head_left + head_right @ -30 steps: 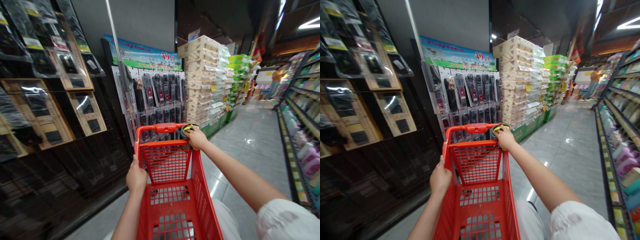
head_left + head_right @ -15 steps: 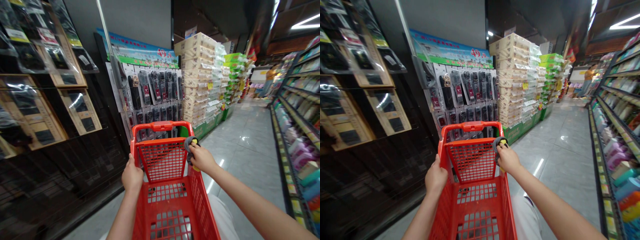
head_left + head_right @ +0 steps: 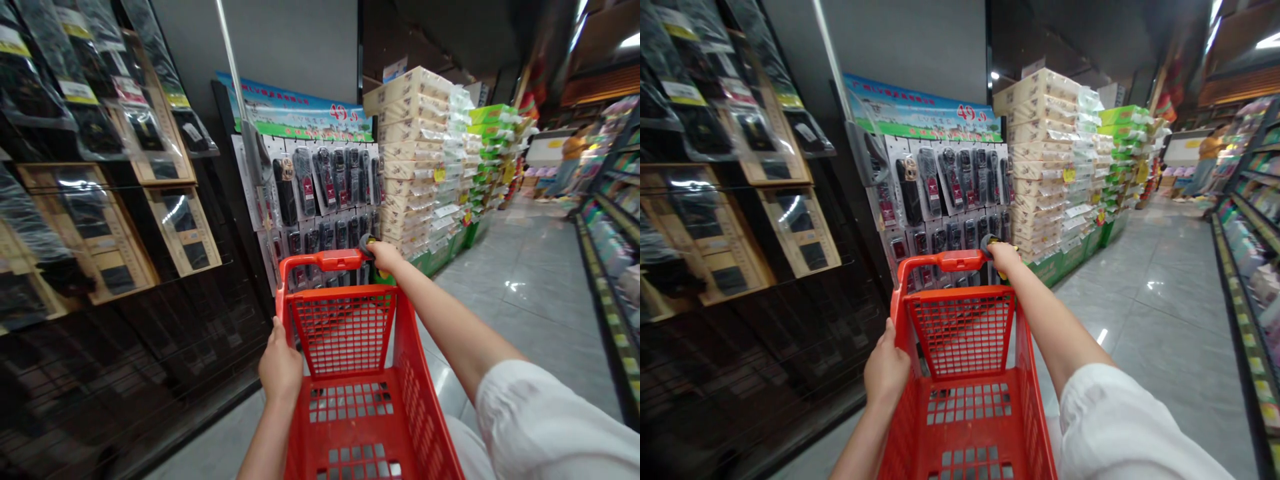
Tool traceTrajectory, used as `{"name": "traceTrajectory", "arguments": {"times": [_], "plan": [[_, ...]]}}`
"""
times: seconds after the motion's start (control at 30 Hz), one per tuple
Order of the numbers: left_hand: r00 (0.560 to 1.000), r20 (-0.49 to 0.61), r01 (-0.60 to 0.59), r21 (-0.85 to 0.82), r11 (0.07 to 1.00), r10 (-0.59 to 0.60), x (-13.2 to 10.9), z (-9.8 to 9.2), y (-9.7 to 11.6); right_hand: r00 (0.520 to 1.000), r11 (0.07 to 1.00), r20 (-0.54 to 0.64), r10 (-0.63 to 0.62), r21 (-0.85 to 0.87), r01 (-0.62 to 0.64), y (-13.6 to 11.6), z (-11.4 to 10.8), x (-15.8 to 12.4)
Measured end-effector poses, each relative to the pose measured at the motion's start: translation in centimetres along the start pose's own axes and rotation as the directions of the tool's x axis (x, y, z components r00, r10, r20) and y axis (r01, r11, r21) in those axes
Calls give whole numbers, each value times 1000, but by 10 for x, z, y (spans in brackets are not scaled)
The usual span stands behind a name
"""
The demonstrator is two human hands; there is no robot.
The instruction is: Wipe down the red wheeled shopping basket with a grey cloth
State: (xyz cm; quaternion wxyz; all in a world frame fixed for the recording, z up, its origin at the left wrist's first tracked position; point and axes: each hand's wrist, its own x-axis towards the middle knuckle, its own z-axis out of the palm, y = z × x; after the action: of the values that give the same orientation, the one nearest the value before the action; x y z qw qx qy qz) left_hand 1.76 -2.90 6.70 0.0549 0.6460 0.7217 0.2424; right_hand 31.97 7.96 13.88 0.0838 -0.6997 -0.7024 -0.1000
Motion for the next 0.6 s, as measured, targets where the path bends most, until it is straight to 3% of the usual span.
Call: {"name": "traceTrajectory", "arguments": {"times": [0.13,0.2,0.37,0.5,0.6], "plan": [[1000,-12,13,10,1000,-13,1,1,-3,978,978,-42,-206,2,206,-19,2,9],[1000,0,17,7,1000,-17,1,0,-4,968,969,-46,-245,-18,245,-20,3,8],[1000,11,19,-23,1000,-18,0,-2,-4,999,989,-26,-43,-141,39,-12,5,-3],[1000,22,21,-14,1000,-20,-1,-2,-3,991,974,-37,131,-180,-135,-3,5,-15],[1000,21,5,-13,1000,-4,-1,-1,-1,987,969,-6,158,-193,-156,3,2,-27]]}}
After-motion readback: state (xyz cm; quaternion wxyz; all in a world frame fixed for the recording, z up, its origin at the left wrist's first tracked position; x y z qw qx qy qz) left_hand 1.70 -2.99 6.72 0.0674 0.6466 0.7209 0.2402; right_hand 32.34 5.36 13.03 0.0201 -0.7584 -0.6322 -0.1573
